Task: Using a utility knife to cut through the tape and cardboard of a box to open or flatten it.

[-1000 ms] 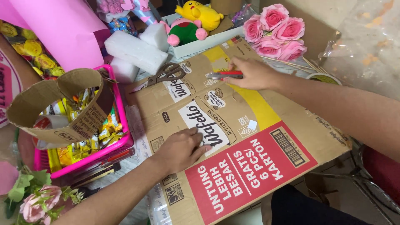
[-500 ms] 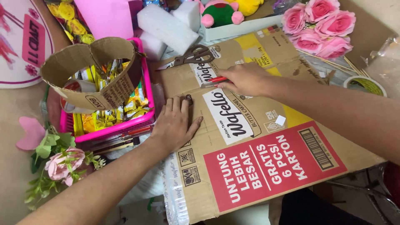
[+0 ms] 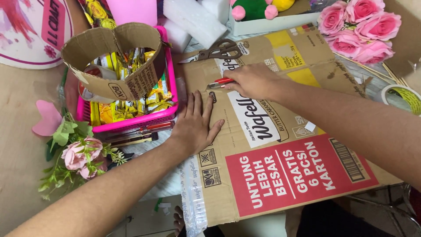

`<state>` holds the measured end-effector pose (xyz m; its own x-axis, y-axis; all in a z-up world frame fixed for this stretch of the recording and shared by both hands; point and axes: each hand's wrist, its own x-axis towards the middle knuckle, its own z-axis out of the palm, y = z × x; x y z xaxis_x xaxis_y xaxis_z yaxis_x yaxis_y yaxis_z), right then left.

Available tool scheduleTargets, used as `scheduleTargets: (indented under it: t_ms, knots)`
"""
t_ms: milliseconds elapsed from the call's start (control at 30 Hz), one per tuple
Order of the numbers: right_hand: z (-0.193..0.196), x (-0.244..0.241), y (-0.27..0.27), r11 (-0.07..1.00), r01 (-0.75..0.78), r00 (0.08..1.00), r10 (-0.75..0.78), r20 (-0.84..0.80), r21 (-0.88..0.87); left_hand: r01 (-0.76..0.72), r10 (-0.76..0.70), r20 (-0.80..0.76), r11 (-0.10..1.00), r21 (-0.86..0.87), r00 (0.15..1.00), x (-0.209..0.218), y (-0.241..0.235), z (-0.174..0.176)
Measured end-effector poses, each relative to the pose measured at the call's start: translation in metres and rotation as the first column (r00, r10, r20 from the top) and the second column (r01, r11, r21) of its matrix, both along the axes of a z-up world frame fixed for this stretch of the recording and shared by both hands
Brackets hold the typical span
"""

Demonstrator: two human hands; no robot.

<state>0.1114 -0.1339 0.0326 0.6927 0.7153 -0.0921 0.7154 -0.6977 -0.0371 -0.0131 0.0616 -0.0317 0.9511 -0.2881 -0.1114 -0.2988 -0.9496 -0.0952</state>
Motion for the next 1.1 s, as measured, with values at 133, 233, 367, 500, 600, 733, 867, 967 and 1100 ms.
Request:
scheduleTargets:
  t_ms: [133, 233, 367, 500, 600, 733, 867, 967, 1100]
  knots:
    - [0.002, 0.004, -0.001, 0.999, 0.039, 0.996, -0.036, -0.076, 0.032, 0.005, -0.005, 0.003, 0.998, 0.056, 1.0, 0.004, 0.001, -0.007]
    - [0.01, 0.001, 0.003, 0.999, 0.034, 0.997, -0.034, -0.067, -0.006, 0.004, -0.005, 0.013, 0.998, 0.068, 1.0, 0.005, 0.002, -0.008]
    - [0.011, -0.006, 0.001, 0.999, 0.032, 0.999, -0.032, -0.044, -0.002, 0.023, -0.03, 0.056, 0.994, 0.11, 0.998, 0.004, 0.0, -0.012]
    - [0.0, 0.002, -0.002, 1.0, -0.015, 1.0, 0.015, 0.009, 0.004, 0.03, -0.044, 0.109, 0.992, 0.125, 0.993, 0.004, 0.001, -0.013]
    - [-0.008, 0.009, -0.005, 0.998, -0.051, 0.996, 0.053, 0.078, -0.029, 0.035, -0.049, 0.112, 0.991, 0.126, 0.992, 0.004, 0.001, -0.012]
    - [-0.006, 0.019, -0.004, 0.992, -0.123, 0.978, 0.127, 0.164, -0.033, 0.039, -0.057, 0.127, 0.989, 0.141, 0.99, 0.004, 0.002, -0.015]
    - [0.001, 0.02, -0.001, 0.974, -0.202, 0.946, 0.221, 0.238, -0.102, 0.036, -0.06, 0.162, 0.989, 0.146, 0.985, 0.004, 0.002, -0.017]
    - [0.007, 0.019, -0.001, 0.969, -0.222, 0.939, 0.242, 0.245, -0.108, 0.033, -0.053, 0.15, 0.991, 0.133, 0.987, 0.004, 0.002, -0.015]
    - [0.016, 0.017, -0.003, 0.959, -0.229, 0.925, 0.267, 0.269, -0.165, 0.038, -0.055, 0.13, 0.991, 0.127, 0.99, 0.004, 0.002, -0.013]
